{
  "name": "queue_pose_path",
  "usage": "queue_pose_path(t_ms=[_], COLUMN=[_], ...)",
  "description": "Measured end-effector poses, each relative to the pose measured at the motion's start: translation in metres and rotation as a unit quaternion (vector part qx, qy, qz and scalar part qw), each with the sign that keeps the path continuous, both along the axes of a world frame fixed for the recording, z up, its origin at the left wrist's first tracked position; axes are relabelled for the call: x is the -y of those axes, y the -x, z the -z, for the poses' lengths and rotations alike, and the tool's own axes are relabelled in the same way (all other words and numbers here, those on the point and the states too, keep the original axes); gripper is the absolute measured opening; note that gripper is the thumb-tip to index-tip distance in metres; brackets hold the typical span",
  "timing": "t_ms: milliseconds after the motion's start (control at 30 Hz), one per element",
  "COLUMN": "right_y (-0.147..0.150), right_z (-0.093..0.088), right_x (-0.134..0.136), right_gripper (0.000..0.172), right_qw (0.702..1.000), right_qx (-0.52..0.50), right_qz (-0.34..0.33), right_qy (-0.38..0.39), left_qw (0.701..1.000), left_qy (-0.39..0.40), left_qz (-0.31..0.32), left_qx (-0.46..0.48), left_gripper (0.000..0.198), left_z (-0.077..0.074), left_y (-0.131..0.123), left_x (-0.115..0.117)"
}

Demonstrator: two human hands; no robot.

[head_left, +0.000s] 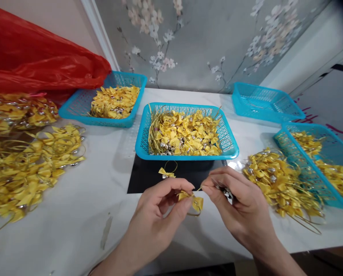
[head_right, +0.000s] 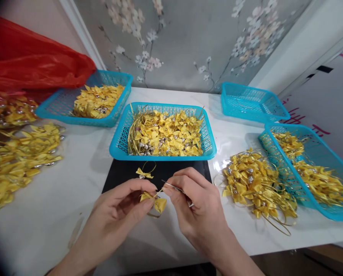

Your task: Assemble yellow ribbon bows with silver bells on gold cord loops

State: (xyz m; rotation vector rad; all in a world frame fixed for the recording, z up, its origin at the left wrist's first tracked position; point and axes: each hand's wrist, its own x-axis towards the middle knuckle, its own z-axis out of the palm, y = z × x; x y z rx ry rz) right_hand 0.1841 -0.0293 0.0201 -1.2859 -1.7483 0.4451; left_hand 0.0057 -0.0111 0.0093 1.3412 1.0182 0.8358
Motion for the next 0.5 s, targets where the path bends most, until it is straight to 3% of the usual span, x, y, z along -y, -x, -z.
queue_pose_path(t_ms=[200,500], right_y=[-0.0002,0.0011], right_z=[-0.0024,-0.0007], right_x=[0.0010,0.0059], right_gripper=[0.014,0.015], right_qw=[0.999,0.991], right_qx=[-0.012,-0.089], right_qz=[-0.018,-0.067], right_qy=[0.024,0.068], left_qw=[1.000,0.997], left_qy=[-0.008,0.034], left_qz=[-0.001,0.054], left_qx=[-0.010,0.035], left_gripper=[0.010,0.013], left_z=[-0.0007,-0.0029], left_y=[0.0005,0.0010], left_x=[-0.0018,-0.0055])
